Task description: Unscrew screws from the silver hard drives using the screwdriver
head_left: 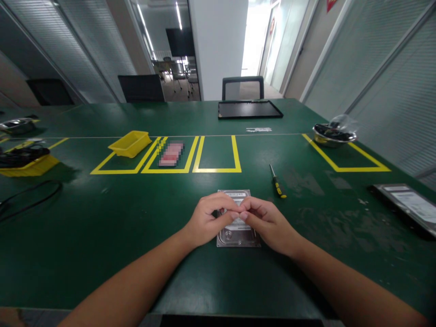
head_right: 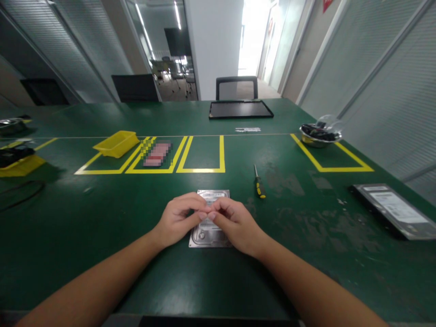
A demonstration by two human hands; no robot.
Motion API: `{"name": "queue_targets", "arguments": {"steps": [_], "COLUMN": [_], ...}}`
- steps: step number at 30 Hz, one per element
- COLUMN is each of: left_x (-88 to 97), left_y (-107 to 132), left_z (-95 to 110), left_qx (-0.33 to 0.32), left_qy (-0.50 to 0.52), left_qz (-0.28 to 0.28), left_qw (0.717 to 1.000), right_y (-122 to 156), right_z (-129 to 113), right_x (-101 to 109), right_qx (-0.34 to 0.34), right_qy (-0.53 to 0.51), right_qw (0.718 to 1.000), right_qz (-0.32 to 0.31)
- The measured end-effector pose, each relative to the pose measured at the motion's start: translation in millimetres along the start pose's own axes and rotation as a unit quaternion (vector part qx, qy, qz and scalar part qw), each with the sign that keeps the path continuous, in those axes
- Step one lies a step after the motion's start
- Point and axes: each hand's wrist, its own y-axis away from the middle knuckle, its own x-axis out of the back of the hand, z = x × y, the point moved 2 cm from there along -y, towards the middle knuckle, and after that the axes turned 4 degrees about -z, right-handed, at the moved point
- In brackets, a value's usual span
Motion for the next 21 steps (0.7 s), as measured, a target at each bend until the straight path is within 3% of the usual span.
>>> {"name": "queue_targets", "arguments": {"steps": [7,21], "left_x": [1.0,-1.5], "left_y": [0.5,1.0], "left_z": [1.3,6.5], "left_qx": [-0.035,-0.032], "left_qy": [-0.031,-0.098], "left_qz": [0.017,0.003], "left_qw": [0.999,0.995], "right_y": [0.0,-0.1], "right_z": [-2.0,0.9], "right_x": [3.2,2.0], "right_qx": [0.009,0.012], "right_qy": [0.062,0.05], "right_qw": [0.998,0.999], "right_qz": [0.006,0.013]}}
